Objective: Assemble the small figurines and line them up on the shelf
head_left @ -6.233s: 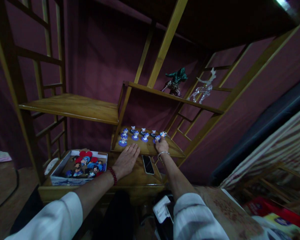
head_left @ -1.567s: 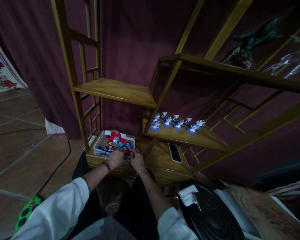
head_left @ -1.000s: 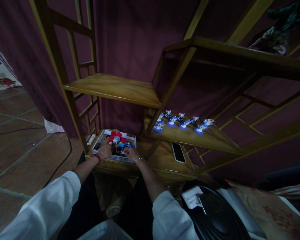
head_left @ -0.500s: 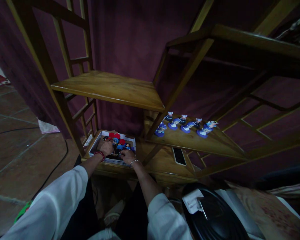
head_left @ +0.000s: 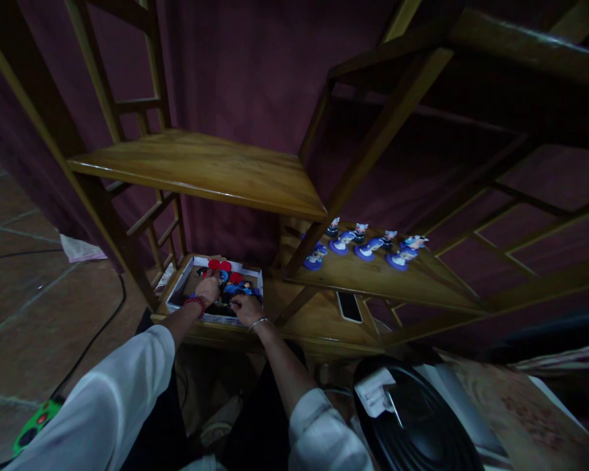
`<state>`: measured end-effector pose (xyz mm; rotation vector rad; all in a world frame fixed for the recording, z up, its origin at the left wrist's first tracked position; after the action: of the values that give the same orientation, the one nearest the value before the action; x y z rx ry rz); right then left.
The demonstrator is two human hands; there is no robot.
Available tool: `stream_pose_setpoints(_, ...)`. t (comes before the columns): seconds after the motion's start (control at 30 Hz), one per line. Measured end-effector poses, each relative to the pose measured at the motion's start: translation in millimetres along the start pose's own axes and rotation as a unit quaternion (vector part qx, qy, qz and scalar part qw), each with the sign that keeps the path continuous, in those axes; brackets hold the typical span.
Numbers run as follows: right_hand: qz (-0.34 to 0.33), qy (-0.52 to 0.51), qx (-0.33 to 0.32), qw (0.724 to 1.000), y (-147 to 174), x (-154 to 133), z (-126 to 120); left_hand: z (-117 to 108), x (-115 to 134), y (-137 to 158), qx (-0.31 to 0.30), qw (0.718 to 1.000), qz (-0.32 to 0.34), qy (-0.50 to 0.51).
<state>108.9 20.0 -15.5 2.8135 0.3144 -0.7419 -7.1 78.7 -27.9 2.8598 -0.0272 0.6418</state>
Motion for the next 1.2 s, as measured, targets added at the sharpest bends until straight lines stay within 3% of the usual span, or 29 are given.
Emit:
stream_pose_setpoints(0.27, 0.011, 0.001, 0.011, 1.000, 2, 0, -2, 1, -2, -1, -0.018, 1.000, -0.005, -0.007)
stream_pose_setpoints(0.53, 0.030, -0.007, 0.006, 1.000, 2, 2, -2, -4, -11, -5, 0.021, 1.000, -0.016, 0.017)
stream_pose_setpoints(0.73, 0.036, -0.012, 0.022, 0.999, 0, 5, -2, -5, -7, -11, 0.034, 0.998, 0.029, 0.047)
stream_pose_setpoints(1.0, 0.068, -0.025, 0.064, 0.995, 0, 10, -11, 2, -15, -12, 0.002, 0.981, 0.002, 0.195)
stream_pose_setpoints(1.2, 0.086, -0.032, 0.085, 0.992, 1, 10, -17, 6, -6, -6, -0.039, 0.939, -0.012, 0.343)
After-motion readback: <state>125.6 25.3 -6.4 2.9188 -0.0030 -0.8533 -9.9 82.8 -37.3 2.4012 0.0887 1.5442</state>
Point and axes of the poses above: each hand's wrist, its own y-axis away from the middle knuckle, its own z-axis out of the palm, x = y × z, the point moved 9 cm from there along -y, towards the middle knuckle, and after that the axes turned 2 degrees about -z, right-handed, at the moved point
